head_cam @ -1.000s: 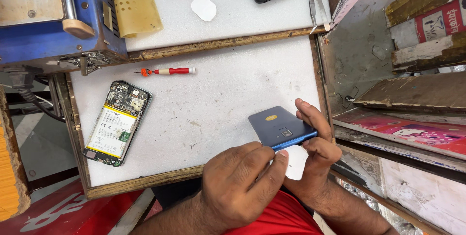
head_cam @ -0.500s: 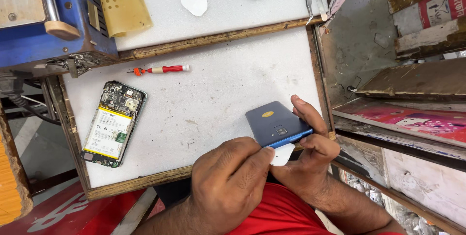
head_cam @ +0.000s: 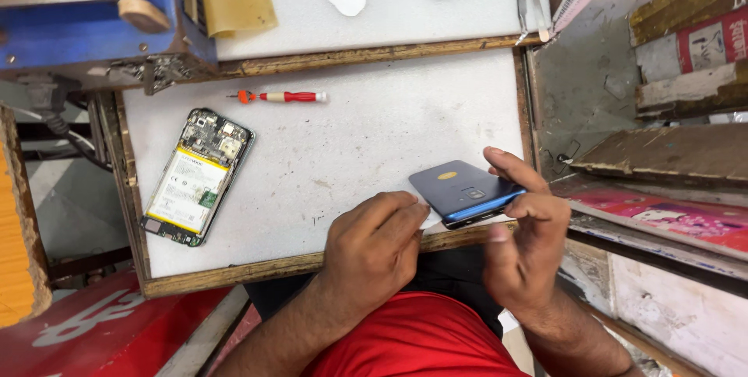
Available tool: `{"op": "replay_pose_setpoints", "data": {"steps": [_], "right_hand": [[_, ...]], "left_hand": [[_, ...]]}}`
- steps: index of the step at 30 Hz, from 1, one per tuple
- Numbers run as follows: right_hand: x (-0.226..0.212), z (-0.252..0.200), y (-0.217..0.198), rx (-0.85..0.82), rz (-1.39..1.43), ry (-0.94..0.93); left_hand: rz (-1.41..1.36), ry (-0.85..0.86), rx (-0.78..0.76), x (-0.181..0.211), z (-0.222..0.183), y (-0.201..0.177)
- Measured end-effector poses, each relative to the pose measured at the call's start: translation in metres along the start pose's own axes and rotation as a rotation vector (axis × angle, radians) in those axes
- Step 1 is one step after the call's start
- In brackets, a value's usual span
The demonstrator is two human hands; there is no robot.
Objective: The person disassembles a smartphone by removing the back cover and internal components. They then wipe the back of a blue smartphone with a white cloth and inspect the screen. The person handles multiple phone parts and tools on a cluttered workbench.
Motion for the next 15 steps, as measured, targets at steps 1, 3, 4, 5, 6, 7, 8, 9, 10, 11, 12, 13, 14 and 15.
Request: {"op": "replay_pose_setpoints", "data": {"steps": [1, 3, 4, 5, 6, 7, 8, 9, 10, 11, 12, 13, 14, 15], "right_hand": [[0.001, -0.001, -0.001, 0.012, 0.012, 0.006], [0.004, -0.002, -0.003, 0.034, 0.039, 0.016], [0.004, -0.003, -0.004, 0.032, 0.044, 0.025], [0.004, -0.004, -0.006, 0.030, 0.049, 0.034], [0.004, -0.007, -0.007, 0.031, 0.050, 0.048], [0.005, -0.008, -0.007, 0.034, 0.060, 0.047], [0.005, -0.009, -0.007, 0.038, 0.069, 0.047], [0.005, -0.010, -0.008, 0.043, 0.077, 0.047], [0.006, -0.010, -0.008, 0.045, 0.088, 0.059], [0.007, -0.010, -0.008, 0.047, 0.098, 0.071], [0.008, -0.011, -0.009, 0.049, 0.109, 0.083], [0.008, -0.011, -0.009, 0.051, 0.104, 0.080], [0.009, -0.011, -0.009, 0.053, 0.100, 0.078], [0.010, -0.011, -0.010, 0.056, 0.096, 0.077]], "left_hand": [[0.008, 0.005, 0.002, -0.002, -0.002, 0.002], [0.041, -0.003, -0.011, -0.007, -0.005, 0.006], [0.058, -0.006, -0.019, -0.009, -0.006, 0.006], [0.071, 0.007, -0.001, -0.010, -0.007, 0.004], [0.079, 0.020, 0.011, -0.009, -0.009, 0.003], [0.087, 0.032, 0.023, -0.008, -0.011, 0.002], [0.084, 0.048, 0.028, -0.007, -0.012, 0.001], [0.081, 0.063, 0.033, -0.005, -0.014, 0.000], [0.081, 0.079, 0.042, -0.004, -0.015, 0.000], [0.095, 0.099, 0.044, -0.003, -0.014, 0.000], [0.108, 0.120, 0.045, -0.002, -0.013, 0.001], [0.122, 0.140, 0.045, -0.002, -0.013, 0.002], [0.137, 0.136, 0.033, -0.004, -0.012, 0.002], [0.152, 0.131, 0.020, -0.006, -0.010, 0.003]]}}
Point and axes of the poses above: each hand's wrist, its own z-axis towards the middle knuckle, its own y-axis out of the palm, x = y × z, the point moved 6 cm from there along z, towards the middle knuckle, and after that the axes turned 11 degrees about -z, right-handed, at the moved point
